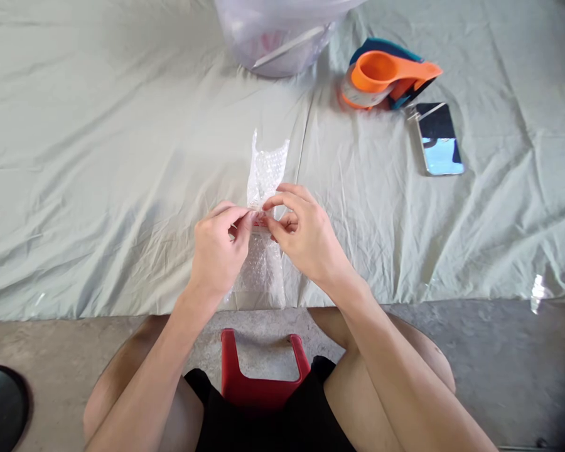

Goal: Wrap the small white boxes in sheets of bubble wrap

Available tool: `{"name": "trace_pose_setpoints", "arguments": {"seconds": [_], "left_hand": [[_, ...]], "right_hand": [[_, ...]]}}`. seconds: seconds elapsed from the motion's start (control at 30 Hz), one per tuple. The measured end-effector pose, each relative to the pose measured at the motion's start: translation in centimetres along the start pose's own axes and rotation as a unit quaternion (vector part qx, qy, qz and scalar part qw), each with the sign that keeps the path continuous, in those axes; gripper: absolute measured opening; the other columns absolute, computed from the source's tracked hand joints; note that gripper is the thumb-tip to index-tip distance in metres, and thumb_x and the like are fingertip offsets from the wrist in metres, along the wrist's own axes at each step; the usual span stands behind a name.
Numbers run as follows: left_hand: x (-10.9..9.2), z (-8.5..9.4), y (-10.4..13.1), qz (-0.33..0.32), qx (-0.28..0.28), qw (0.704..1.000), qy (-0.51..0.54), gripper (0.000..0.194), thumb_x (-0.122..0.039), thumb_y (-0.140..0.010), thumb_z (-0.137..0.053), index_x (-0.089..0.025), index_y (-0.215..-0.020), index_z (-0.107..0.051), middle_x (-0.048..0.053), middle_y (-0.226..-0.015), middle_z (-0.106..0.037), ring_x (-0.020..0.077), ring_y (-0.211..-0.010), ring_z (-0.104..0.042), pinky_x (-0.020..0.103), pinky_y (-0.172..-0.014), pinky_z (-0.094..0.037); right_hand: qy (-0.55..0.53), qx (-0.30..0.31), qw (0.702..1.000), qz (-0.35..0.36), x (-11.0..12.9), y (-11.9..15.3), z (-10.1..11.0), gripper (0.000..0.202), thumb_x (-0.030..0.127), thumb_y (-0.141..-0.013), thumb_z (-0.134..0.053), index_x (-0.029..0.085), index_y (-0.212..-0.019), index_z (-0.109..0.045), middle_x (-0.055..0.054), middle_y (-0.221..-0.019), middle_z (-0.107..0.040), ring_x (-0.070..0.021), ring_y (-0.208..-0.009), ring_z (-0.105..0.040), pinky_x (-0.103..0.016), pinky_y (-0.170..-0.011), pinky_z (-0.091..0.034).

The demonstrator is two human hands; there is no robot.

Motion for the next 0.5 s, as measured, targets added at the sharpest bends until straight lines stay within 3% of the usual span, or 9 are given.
{"name": "trace_pose_setpoints", "arguments": {"seconds": [0.07, 0.23, 0.33, 0.5], "left_hand": [[0.3, 0.0, -0.1, 0.016, 0.015, 1.0, 0.012, 0.023, -0.015, -0.109, -0.071, -0.022, -0.094, -0.087, 0.001, -0.088, -0.077, 0.0119, -0.074, -0.07, 0.025, -0.07, -0.06], [1.6, 0.0, -0.9, 0.085, 0.07, 0.991, 0.076, 0.025, -0.013, -0.105, -0.069, -0.025, -0.096, -0.09, 0.002, -0.1, -0.078, 0.0103, -0.068, -0.07, 0.027, -0.067, -0.062], [2.3, -0.1, -1.3, 0.118, 0.098, 0.982, 0.111, 0.016, -0.015, -0.098, -0.077, -0.026, -0.094, -0.09, 0.002, -0.101, -0.079, 0.0119, -0.069, -0.073, 0.027, -0.063, -0.063], [3.1, -0.5, -1.3, 0.122, 0.089, 0.983, 0.107, 0.006, -0.019, -0.094, -0.085, -0.024, -0.093, -0.082, 0.002, -0.098, -0.08, 0.0163, -0.082, -0.077, 0.031, -0.075, -0.065]], "right_hand": [[-0.003, -0.007, 1.0, 0.009, -0.1, -0.1, 0.0, 0.016, 0.018, -0.108, -0.063, 0.023, -0.106, -0.078, -0.009, -0.159, -0.065, -0.0044, -0.062, -0.06, -0.037, -0.069, -0.06], [-0.023, -0.015, 1.0, 0.003, -0.2, -0.1, 0.2, 0.024, 0.014, -0.106, -0.061, 0.023, -0.104, -0.083, -0.007, -0.126, -0.071, -0.0085, -0.068, -0.065, -0.034, -0.066, -0.057], [-0.026, -0.008, 1.0, -0.016, -0.2, -0.2, 0.1, 0.021, 0.015, -0.106, -0.065, 0.024, -0.104, -0.084, -0.005, -0.121, -0.07, -0.0082, -0.067, -0.063, -0.034, -0.066, -0.056], [-0.017, -0.004, 0.999, -0.035, -0.3, -0.5, 0.1, 0.012, 0.02, -0.104, -0.075, 0.025, -0.1, -0.084, -0.004, -0.119, -0.069, -0.0109, -0.071, -0.064, -0.039, -0.073, -0.059]]}}
Point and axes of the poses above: each hand's wrist, its own y-axis away from the middle knuckle, its own z-axis out of the back of the hand, x = y × z, the point moved 7 cm from there along -y, towards the middle knuckle
